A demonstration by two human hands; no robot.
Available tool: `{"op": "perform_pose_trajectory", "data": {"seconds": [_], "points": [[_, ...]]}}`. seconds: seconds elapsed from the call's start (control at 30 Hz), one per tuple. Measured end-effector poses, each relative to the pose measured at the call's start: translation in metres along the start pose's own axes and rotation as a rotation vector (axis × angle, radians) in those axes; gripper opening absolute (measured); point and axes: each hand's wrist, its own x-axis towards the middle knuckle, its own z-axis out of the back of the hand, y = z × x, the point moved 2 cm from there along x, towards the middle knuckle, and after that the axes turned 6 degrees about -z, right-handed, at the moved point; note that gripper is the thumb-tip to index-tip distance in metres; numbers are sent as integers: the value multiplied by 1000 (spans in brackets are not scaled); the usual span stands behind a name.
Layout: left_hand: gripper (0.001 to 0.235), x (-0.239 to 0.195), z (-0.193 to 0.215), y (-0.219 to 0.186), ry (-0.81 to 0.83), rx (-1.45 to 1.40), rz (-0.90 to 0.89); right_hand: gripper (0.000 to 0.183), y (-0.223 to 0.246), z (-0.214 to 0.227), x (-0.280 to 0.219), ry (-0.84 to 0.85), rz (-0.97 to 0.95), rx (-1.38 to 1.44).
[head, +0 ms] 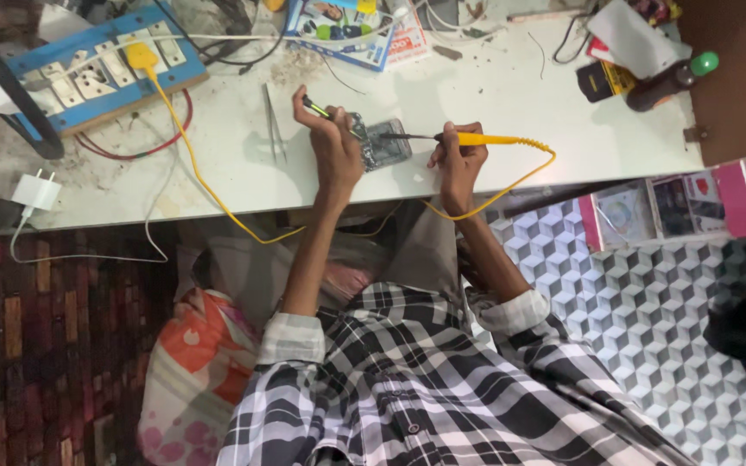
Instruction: The person uses a soldering iron and solder wire to solder components on a small circuit board. They hold the board with one hand and apply heat and solder with the other, working on various points across the board.
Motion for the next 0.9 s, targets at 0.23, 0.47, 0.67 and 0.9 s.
{"op": "perform_pose_trajectory", "data": {"seconds": [0.23, 0.47, 0.67, 0.9], "points": [[52, 2, 8, 30, 69, -122, 51, 19, 0, 3, 2, 59, -3, 39], [51, 13, 13, 24, 158, -111, 13, 18, -3, 5, 2, 35, -5, 40], [52, 14, 13, 10, 201, 67, -18, 18, -8, 5, 1, -1, -18, 36], [47, 8, 14, 16, 233, -25, -77, 17, -9, 6, 1, 39, -13, 36]]}}
